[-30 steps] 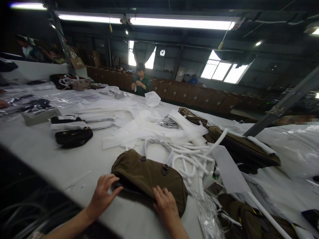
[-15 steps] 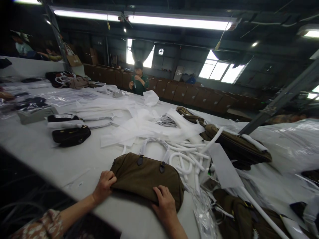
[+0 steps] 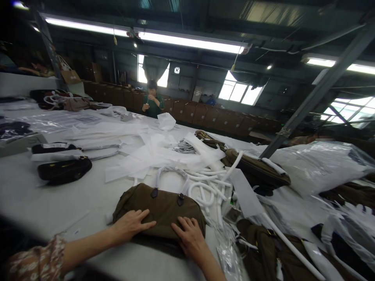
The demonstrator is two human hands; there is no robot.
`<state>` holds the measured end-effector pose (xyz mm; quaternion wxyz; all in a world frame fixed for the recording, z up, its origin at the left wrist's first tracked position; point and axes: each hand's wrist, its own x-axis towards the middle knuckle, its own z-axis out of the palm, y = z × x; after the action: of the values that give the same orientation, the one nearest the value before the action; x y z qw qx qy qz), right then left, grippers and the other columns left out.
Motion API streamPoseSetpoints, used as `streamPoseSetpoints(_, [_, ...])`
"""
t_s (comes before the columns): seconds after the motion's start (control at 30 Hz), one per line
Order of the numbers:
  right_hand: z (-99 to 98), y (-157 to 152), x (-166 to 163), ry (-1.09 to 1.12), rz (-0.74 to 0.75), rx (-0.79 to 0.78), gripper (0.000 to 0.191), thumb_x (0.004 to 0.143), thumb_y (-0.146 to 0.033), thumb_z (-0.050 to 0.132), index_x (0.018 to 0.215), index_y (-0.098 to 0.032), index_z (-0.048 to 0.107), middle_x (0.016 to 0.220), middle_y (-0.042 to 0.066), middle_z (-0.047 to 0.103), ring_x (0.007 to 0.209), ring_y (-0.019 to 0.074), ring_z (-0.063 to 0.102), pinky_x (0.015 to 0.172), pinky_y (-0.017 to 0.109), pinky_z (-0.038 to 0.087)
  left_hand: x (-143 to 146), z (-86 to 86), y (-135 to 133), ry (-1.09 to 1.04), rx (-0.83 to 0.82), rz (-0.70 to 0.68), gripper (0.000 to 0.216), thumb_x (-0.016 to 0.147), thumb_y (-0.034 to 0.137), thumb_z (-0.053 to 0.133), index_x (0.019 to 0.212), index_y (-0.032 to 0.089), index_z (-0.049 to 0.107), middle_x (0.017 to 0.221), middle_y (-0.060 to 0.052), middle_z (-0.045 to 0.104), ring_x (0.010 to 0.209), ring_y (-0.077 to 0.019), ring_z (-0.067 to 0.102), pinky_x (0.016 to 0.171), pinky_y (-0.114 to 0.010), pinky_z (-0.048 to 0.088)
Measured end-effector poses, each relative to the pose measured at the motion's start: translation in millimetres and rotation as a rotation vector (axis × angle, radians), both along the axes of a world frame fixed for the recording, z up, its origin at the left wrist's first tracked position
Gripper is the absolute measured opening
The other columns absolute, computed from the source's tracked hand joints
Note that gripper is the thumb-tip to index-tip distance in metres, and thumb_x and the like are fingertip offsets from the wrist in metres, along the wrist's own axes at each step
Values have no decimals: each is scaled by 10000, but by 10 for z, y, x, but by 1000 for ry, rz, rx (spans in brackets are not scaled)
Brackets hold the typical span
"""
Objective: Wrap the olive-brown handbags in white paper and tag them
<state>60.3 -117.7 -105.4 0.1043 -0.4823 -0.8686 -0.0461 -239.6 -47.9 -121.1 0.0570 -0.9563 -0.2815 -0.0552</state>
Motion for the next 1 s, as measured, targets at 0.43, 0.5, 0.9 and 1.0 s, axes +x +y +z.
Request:
streamPoseSetpoints(0.43, [-462, -214, 68, -48, -111, 20, 718, 806, -177, 589, 1450, -328, 309, 1471, 52, 409, 1333, 261, 389, 1040, 491, 369, 167, 102, -63, -53, -202, -13, 644, 784, 681, 534, 1288, 281, 530, 1426, -186, 404, 1201, -393, 461, 968, -597, 356])
streamPoseSetpoints(0.5, [-471, -189, 63, -43, -137, 0, 690, 820, -188, 579, 1444, -330, 322, 1476, 51, 401, 1339, 262, 379, 1047, 499, 359, 321, 109, -33, -3, -224, -44, 769, 731, 672, 616, 1377, 303, 420, 1492, -179, 314, 1281, -420, 372, 1010, -652, 259])
streamPoseSetpoints(0.9, [-680, -842, -600, 6, 126, 460, 452, 838, -368, 608, 1277, -315, 520, 1339, 97, 556, 1270, 281, 468, 1095, 574, 229, 410, -130, 47, 145, -332, -131, 980, 755, 463, 695, 1493, 306, 69, 1526, -245, 188, 1341, -490, 260, 988, -720, 224])
streamPoseSetpoints(1.0, [-1073, -869, -764, 57, 95, 521, 270, 850, -255, 597, 1118, -289, 602, 1148, 58, 680, 1084, 225, 616, 1056, 520, 340, 467, -151, 14, 181, -290, -120, 1041, 713, 323, 746, 1492, 310, 56, 1516, -261, 204, 1332, -503, 271, 973, -723, 247])
